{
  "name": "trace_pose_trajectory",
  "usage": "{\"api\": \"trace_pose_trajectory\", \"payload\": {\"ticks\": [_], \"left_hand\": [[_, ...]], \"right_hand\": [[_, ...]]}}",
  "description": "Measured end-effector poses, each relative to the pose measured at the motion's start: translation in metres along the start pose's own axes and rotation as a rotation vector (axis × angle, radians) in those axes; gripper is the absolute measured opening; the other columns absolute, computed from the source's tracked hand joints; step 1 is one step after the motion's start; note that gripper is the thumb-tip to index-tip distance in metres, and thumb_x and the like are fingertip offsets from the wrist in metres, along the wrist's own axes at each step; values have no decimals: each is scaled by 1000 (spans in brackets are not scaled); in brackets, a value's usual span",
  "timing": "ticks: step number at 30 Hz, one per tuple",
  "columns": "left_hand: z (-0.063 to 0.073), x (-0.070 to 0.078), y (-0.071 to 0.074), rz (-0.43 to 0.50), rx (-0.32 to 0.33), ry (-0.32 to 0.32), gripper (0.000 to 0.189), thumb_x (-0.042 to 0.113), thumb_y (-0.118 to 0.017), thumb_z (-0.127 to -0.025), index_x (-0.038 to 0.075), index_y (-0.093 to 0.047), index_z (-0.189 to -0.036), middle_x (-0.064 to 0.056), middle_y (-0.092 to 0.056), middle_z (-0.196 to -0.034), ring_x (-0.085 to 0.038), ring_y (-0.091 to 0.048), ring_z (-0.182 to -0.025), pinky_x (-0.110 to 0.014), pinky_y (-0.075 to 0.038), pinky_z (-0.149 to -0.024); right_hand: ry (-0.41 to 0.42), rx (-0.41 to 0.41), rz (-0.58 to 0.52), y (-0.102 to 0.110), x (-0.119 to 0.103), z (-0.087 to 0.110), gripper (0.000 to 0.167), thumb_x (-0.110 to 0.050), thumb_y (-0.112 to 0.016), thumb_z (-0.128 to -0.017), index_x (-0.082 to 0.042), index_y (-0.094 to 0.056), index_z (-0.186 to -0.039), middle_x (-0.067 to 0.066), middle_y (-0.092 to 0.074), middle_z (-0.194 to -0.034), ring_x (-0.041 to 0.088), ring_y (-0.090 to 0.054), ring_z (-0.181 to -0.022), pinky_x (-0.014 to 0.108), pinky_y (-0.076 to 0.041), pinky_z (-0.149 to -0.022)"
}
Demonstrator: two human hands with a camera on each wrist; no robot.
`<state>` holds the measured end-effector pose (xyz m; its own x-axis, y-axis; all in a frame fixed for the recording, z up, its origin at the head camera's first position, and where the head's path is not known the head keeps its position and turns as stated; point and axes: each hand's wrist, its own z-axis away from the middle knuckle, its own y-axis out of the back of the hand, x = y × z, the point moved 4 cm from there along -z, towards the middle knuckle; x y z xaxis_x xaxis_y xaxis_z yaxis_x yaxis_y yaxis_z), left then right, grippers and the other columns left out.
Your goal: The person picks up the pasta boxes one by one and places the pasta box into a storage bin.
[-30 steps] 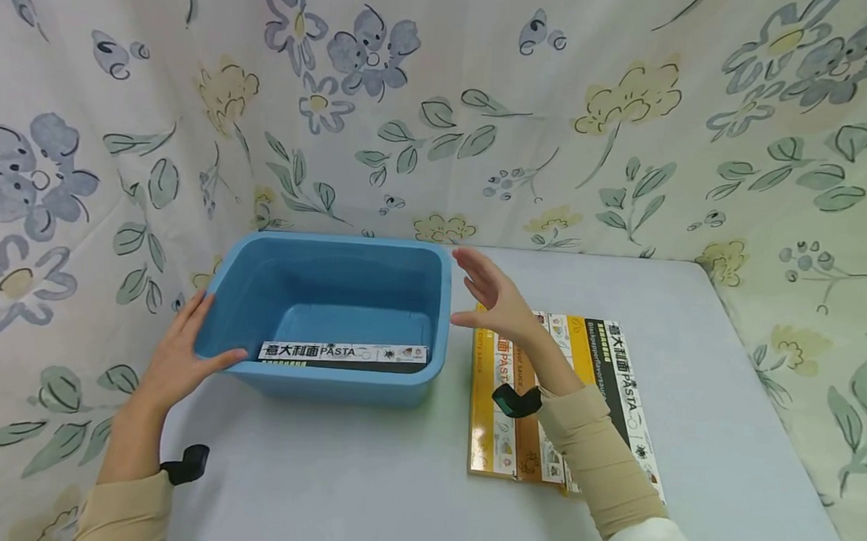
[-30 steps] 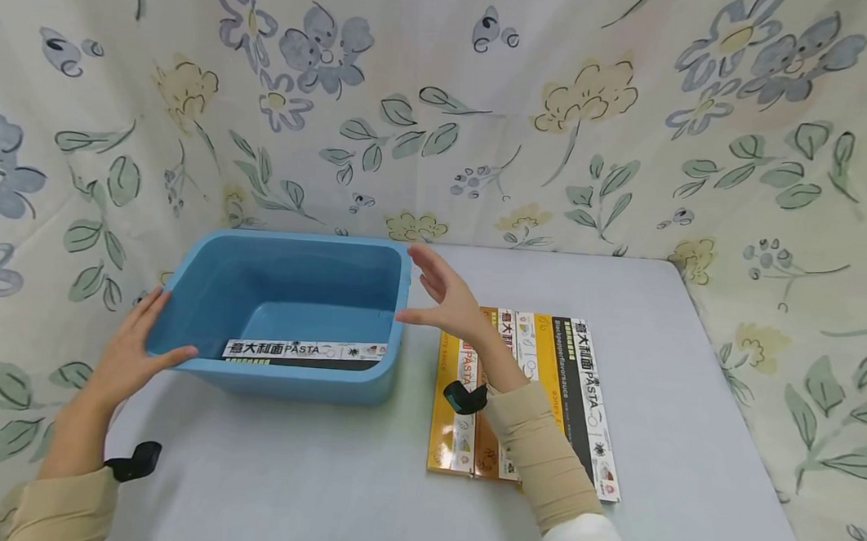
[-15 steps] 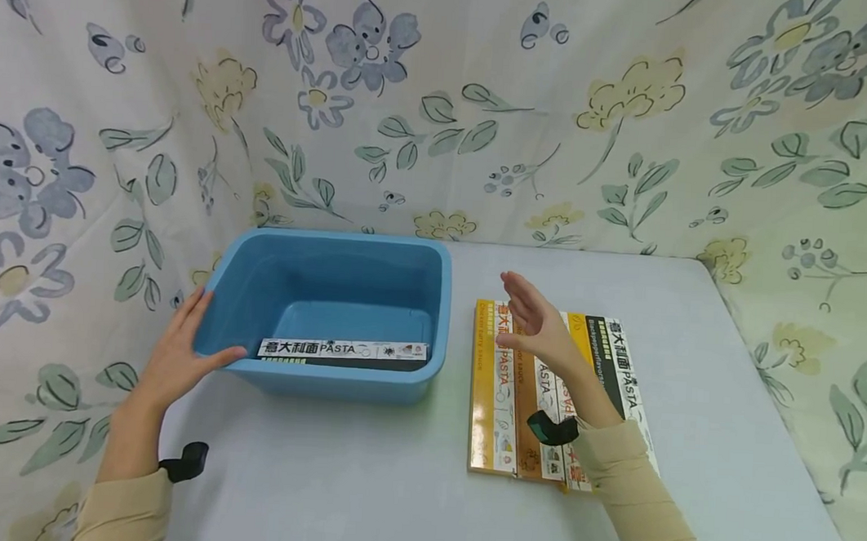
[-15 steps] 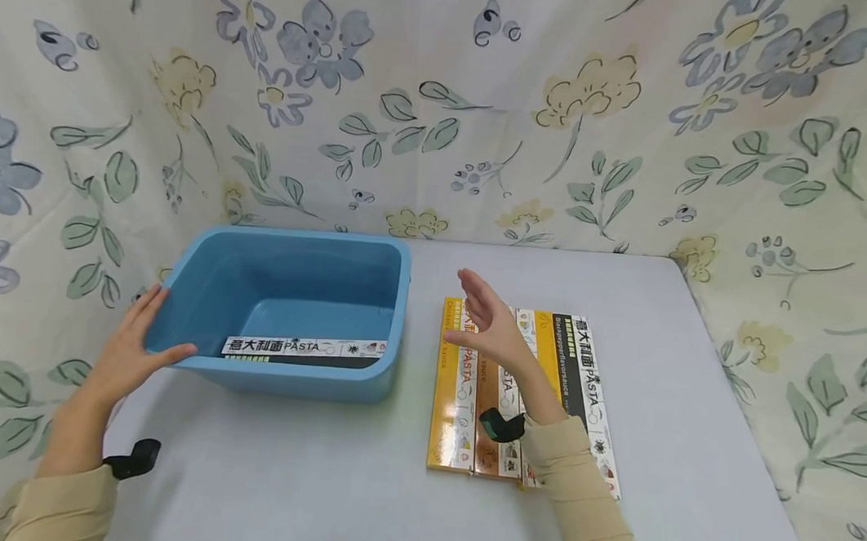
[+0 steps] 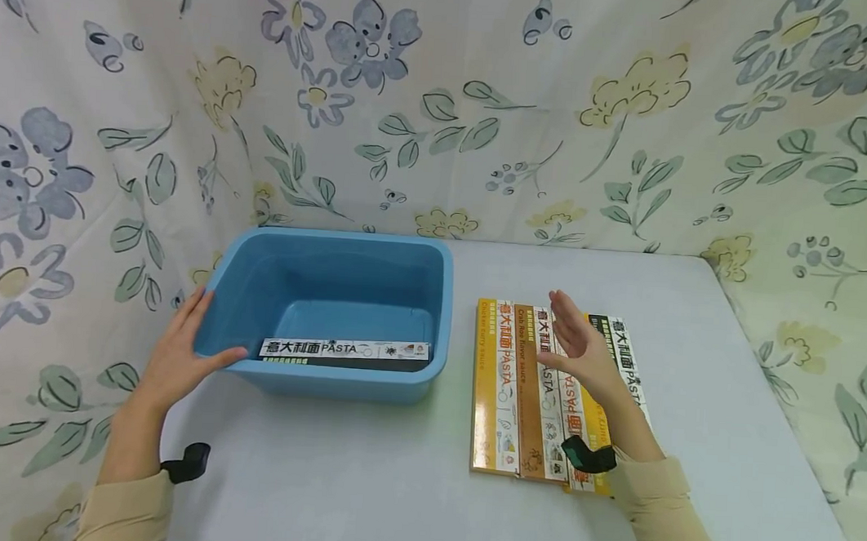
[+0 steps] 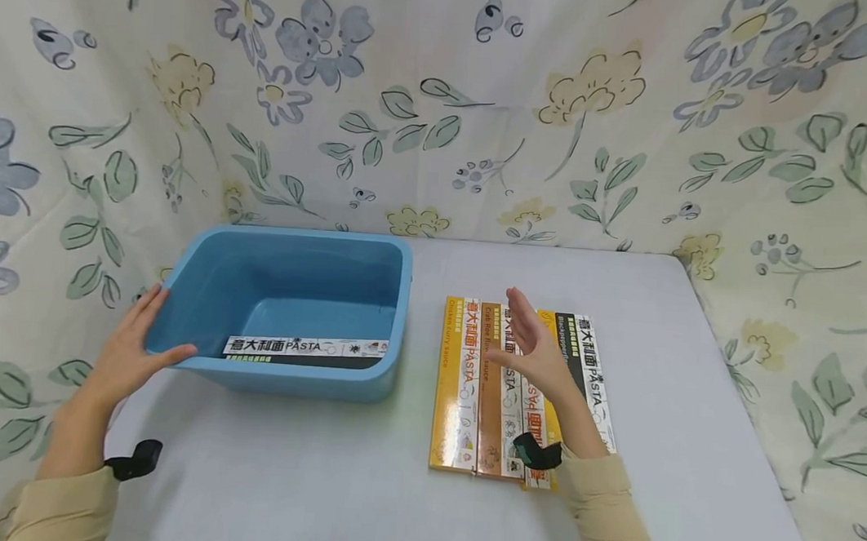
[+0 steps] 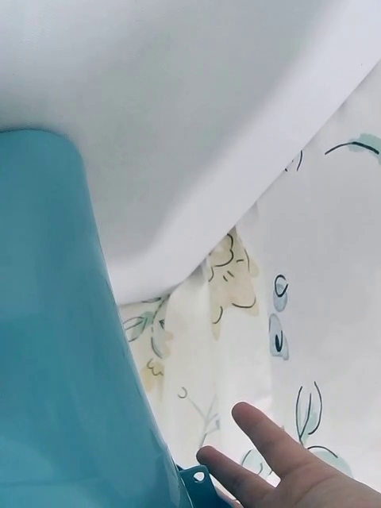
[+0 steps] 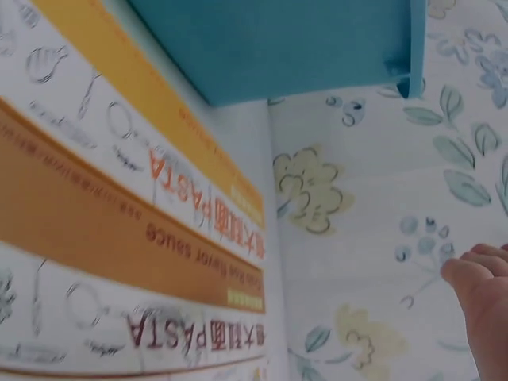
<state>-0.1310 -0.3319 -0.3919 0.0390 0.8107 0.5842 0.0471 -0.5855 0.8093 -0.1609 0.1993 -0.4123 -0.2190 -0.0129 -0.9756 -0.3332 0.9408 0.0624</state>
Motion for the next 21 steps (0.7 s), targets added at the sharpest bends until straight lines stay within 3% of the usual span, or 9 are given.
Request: {"api": "trace_pose_trajectory", "payload": {"ticks": [6,12,21], "left_hand": [[0,0,0,-2,1,-1,102,48,-69,-85,10,-7,-157,-18,-1,-162,-56,-9,-140,-80,-19,-96],[1,-1,-1,-4,-3,5,102,49,-69,-85,10,-7,-157,-19,-1,-162,-56,-10,-139,-80,-19,-96],[1,-3,-1,-11,9,-4,102,49,-68,-86,11,-7,-157,-18,-2,-162,-56,-9,-139,-80,-18,-96]], "right_hand": [[-1,62,54,16,2,23,91,11,-67,-83,7,-9,-152,29,-6,-157,22,-16,-147,14,-28,-108],[-63,117,104,31,8,45,90,11,-65,-85,2,-9,-154,27,-5,-158,22,-16,-147,12,-29,-106],[-137,201,91,41,21,80,88,11,-62,-87,-1,-7,-155,23,-6,-160,6,-22,-144,9,-30,-103]]}}
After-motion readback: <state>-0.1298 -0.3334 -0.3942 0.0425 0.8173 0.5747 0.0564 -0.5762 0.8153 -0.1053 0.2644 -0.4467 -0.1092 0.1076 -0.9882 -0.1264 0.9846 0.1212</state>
